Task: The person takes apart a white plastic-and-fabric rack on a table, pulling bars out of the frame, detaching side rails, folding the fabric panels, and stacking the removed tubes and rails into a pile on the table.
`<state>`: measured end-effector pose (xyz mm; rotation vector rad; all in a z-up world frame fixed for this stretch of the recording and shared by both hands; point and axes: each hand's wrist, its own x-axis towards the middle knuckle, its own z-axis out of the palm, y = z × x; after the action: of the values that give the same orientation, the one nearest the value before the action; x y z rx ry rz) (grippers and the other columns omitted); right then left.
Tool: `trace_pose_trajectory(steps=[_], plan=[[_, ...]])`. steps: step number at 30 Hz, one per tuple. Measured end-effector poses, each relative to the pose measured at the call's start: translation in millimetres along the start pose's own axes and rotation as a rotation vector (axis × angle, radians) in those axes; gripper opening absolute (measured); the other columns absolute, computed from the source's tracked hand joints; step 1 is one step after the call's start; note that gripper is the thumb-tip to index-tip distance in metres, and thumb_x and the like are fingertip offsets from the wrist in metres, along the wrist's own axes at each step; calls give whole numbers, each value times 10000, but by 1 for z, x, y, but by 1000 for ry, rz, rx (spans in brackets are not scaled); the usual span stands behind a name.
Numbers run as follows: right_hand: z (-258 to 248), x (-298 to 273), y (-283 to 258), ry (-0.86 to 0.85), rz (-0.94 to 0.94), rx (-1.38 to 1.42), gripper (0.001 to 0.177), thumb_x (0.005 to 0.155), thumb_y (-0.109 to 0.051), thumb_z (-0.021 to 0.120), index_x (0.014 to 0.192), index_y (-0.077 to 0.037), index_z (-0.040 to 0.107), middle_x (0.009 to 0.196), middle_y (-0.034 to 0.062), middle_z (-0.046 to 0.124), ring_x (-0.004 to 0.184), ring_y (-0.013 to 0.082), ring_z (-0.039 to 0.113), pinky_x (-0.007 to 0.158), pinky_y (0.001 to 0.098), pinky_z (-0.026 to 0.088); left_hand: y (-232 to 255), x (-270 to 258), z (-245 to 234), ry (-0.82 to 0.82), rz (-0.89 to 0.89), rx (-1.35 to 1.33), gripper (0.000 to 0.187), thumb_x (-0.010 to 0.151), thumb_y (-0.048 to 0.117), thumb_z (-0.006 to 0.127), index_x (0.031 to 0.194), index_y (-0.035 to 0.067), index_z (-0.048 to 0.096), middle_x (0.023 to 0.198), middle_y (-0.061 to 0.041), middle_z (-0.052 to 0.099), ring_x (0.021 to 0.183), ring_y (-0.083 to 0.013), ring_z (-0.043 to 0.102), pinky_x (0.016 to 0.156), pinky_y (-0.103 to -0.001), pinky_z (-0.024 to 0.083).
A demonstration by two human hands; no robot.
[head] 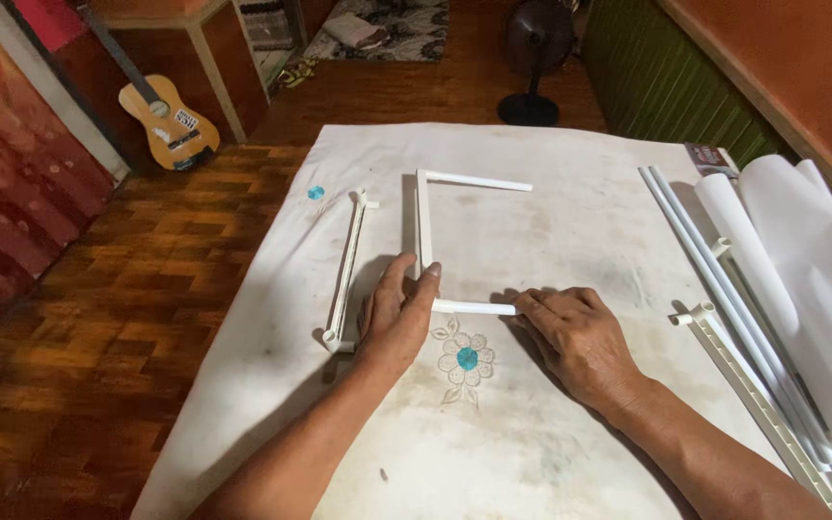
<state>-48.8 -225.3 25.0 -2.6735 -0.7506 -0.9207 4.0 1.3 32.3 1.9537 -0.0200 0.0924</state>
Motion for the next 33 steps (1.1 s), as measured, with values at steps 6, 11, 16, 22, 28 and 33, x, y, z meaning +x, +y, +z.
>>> trace_pose_trajectory(steps=[6,11,16,22,28,33], plan=[[-1,-1,-2,-49,-22,4,343,912,-226,699,1187,-19,702,993,130,741,890,248,690,832,402,482,6,-4,0,-23,-20,148,569,922,413,586,1391,91,558,780,-86,708,758,-219,677,756,-393,526],[0,-1,-2,-104,2,7,343,919,-255,690,1196,-56,715,991,99,754,916,228,693,840,397,473,10,-6,-1,-64,-13,219,564,964,385,534,1446,99,476,819,-72,713,796,-205,683,807,-393,511],[0,-1,-4,-54,-2,-2,331,887,-272,718,1161,-86,731,969,57,764,909,198,700,829,389,472,10,-9,2,-67,-45,215,559,981,367,504,1470,105,433,835,-68,713,813,-195,690,825,-392,512],[-3,-1,-10,-58,78,-10,294,872,-252,761,1115,-88,751,850,37,752,744,174,676,754,363,455,8,-11,3,10,11,198,539,982,332,530,1448,72,453,788,-81,708,780,-202,679,809,-378,509],[-6,-5,-9,-104,31,-179,258,911,-270,710,1065,-65,744,832,76,739,738,203,670,785,397,453,-1,-8,10,59,-20,143,504,971,311,535,1421,92,471,761,-51,670,703,-188,644,693,-380,501],[-23,2,-6,-179,68,-163,262,928,-309,645,1001,-76,740,711,60,695,602,206,592,773,421,444,-10,-1,7,150,113,-53,486,976,260,573,1403,42,495,760,-62,632,702,-173,608,660,-348,506]])
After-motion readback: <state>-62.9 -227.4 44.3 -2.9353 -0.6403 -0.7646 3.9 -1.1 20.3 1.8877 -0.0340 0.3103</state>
